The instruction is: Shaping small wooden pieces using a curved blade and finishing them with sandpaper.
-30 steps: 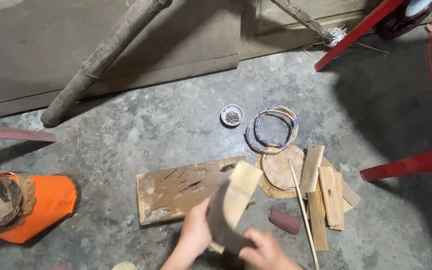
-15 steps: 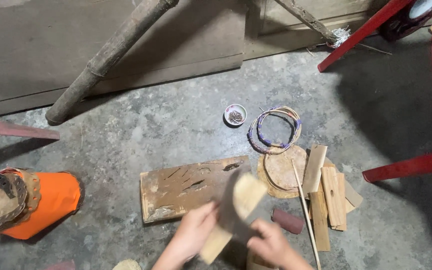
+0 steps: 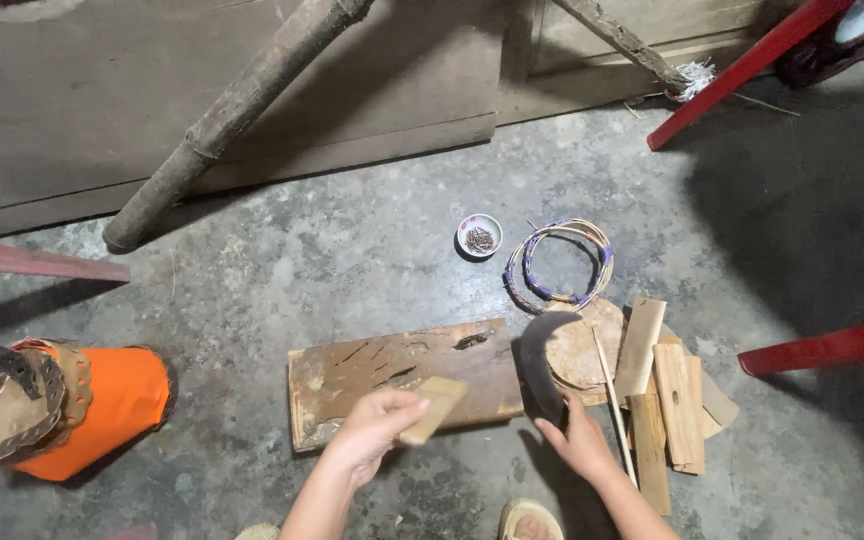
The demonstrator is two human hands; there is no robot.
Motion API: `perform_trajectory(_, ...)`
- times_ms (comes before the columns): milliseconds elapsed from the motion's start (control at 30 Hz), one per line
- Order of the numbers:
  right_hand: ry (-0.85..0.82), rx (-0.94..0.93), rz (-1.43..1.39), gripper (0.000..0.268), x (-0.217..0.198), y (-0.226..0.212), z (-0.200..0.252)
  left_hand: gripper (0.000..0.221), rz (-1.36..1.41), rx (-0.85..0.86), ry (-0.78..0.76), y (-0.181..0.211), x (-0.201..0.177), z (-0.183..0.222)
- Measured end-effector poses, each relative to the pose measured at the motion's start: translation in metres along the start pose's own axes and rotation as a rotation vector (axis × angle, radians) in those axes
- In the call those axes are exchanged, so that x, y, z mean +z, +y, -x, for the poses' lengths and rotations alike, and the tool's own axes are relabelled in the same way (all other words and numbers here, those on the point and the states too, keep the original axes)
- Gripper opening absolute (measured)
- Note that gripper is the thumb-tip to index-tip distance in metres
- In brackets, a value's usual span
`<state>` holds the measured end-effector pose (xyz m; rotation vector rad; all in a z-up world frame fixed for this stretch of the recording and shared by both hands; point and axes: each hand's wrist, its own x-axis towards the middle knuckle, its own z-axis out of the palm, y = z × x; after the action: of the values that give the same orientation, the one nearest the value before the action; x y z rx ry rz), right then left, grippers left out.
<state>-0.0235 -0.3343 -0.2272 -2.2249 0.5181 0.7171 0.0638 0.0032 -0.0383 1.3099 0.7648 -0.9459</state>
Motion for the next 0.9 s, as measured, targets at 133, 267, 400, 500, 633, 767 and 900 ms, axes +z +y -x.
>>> perform_trajectory(133, 0.059, -0.094, 0.318, 0.09, 0.013, 0.031, -0.011, 0.072, -0.211, 0.247, -0.063, -0.015, -0.017, -0.014)
perform_trajectory(267, 0.131, 0.014, 0.57, 0.087, 0.029, 0.056, -0.002, 0.057, -0.496, 0.315, -0.06, -0.007, -0.008, -0.009)
perform_trajectory(400, 0.161, 0.136, 0.471, 0.072, 0.046, 0.102, -0.006, 0.042, -0.893, 0.575, 0.18, -0.016, -0.009, -0.023)
perform_trajectory(500, 0.18, 0.088, 0.43, 0.04, 0.051, 0.125, -0.02, 0.047, -0.847, 0.653, 0.183, -0.017, -0.007, -0.022)
perform_trajectory(633, 0.077, 0.106, 0.287, 0.037, 0.02, 0.086, 0.003, 0.052, -0.863, 0.538, 0.146, -0.006, 0.01, -0.009)
perform_trajectory(767, 0.12, -0.057, 0.135, 0.042, 0.014, 0.053, 0.023, 0.047, -0.956, 0.504, 0.188, -0.012, 0.01, -0.015)
perform_trajectory(900, -0.083, -0.046, 0.163, 0.052, 0.006, -0.052, 0.066, 0.043, -1.083, 0.465, 0.224, -0.012, 0.007, -0.01)
